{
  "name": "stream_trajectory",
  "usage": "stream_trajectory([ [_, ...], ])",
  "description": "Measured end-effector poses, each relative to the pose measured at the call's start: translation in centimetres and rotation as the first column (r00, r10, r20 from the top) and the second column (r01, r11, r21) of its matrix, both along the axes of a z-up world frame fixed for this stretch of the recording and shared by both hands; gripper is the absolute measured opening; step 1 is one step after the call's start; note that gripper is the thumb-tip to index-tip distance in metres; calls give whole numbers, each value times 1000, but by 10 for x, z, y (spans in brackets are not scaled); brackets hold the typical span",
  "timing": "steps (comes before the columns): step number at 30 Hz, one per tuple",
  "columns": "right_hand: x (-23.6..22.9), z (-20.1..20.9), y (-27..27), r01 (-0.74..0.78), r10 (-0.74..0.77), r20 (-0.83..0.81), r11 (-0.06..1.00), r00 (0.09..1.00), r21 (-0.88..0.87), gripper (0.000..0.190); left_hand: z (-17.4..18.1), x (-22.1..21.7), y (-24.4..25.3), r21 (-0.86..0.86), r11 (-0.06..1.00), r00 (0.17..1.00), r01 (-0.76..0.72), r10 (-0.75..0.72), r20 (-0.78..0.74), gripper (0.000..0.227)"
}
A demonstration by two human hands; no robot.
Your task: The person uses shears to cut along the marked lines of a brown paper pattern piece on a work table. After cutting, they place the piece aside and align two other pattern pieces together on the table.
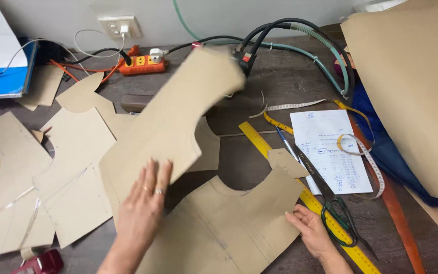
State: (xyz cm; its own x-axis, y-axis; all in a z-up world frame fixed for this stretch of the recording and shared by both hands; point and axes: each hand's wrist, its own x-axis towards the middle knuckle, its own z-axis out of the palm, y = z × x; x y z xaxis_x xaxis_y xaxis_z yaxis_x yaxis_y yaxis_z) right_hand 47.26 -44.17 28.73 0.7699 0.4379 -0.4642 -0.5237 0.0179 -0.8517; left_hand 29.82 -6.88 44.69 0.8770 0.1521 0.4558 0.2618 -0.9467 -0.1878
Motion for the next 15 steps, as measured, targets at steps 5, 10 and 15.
stream_trajectory([
  [5,-6,20,-14,-14,18,24,986,1000,-164,11,-95,-62,-22,109,989,921,-98,131,-367,69],
  [10,-7,-26,-62,-27,65,138,963,988,-267,15,-130,-77,-52,-62,974,772,-220,134,-622,76],
  [15,29,0,-88,-14,97,164,894,982,-448,19,-161,-71,-85,81,944,846,-319,322,-424,65],
])
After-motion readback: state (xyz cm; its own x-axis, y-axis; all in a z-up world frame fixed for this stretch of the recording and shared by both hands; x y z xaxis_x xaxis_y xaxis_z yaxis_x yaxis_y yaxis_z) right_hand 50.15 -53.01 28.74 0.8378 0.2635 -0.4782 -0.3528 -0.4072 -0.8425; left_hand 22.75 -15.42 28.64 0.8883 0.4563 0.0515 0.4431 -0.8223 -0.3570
